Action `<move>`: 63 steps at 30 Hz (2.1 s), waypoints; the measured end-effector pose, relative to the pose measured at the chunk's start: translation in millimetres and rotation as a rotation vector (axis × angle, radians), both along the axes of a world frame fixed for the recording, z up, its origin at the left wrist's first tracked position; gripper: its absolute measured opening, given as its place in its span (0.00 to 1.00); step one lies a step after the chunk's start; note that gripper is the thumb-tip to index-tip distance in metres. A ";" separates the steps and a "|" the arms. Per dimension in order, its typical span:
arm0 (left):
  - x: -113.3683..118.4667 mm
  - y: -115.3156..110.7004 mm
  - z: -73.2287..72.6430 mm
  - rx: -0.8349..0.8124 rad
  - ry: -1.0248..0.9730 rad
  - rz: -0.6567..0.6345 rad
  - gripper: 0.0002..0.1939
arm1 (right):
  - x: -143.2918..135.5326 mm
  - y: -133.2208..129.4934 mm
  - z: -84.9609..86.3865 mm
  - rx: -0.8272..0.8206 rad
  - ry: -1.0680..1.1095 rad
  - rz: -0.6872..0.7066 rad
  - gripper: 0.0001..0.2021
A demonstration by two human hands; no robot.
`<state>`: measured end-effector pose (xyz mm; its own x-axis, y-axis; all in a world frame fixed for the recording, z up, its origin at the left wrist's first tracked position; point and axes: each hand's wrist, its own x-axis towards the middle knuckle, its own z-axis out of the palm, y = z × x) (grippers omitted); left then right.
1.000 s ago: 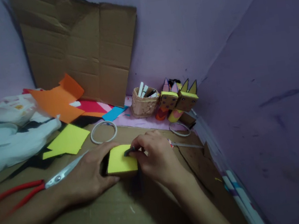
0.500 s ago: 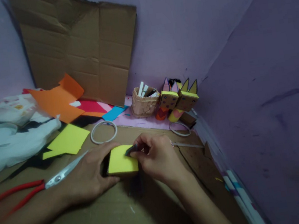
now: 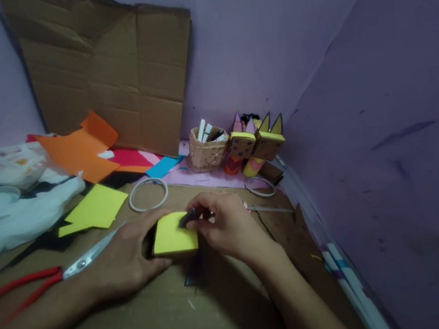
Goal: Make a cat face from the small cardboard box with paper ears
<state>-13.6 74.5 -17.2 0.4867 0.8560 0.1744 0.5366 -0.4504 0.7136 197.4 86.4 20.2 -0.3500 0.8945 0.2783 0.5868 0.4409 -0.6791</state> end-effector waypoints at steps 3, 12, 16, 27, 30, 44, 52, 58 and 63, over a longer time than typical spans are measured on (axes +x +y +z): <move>0.2 -0.4 3.9 0.004 -0.005 -0.001 0.28 | 5.5 -1.3 5.0 -0.024 0.141 -0.050 0.15; 1.9 0.5 15.6 0.004 0.073 0.008 0.28 | 6.8 -27.8 -32.3 -0.347 0.426 -0.109 0.42; -3.4 1.4 10.2 0.012 0.148 -0.028 0.31 | -9.8 -31.5 -49.2 -0.410 0.389 -0.107 0.45; -15.3 -3.6 57.0 0.180 0.110 0.137 0.20 | -13.9 -46.2 -31.1 -0.177 0.300 -0.056 0.42; 1.2 -6.3 57.5 0.125 0.096 0.073 0.12 | -16.9 -48.1 -35.3 -0.170 0.335 -0.073 0.44; 16.8 1.4 42.3 0.021 0.078 -0.006 0.09 | -20.2 -46.3 -37.7 -0.138 0.358 -0.078 0.34; 22.1 1.9 40.6 0.065 0.048 -0.005 0.10 | -18.0 -43.2 -41.2 -0.177 0.383 -0.046 0.32; 20.8 3.8 37.8 0.034 0.058 0.008 0.11 | -18.0 -43.1 -38.6 -0.176 0.342 -0.056 0.34; 20.5 4.9 38.7 0.003 0.021 0.005 0.09 | -17.6 -43.2 -39.7 -0.152 0.321 -0.066 0.35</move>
<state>6.9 79.4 21.5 0.4861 0.8578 0.1670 0.5536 -0.4501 0.7006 179.8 43.2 -19.5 -0.2065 0.9518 0.2266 0.3564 0.2889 -0.8885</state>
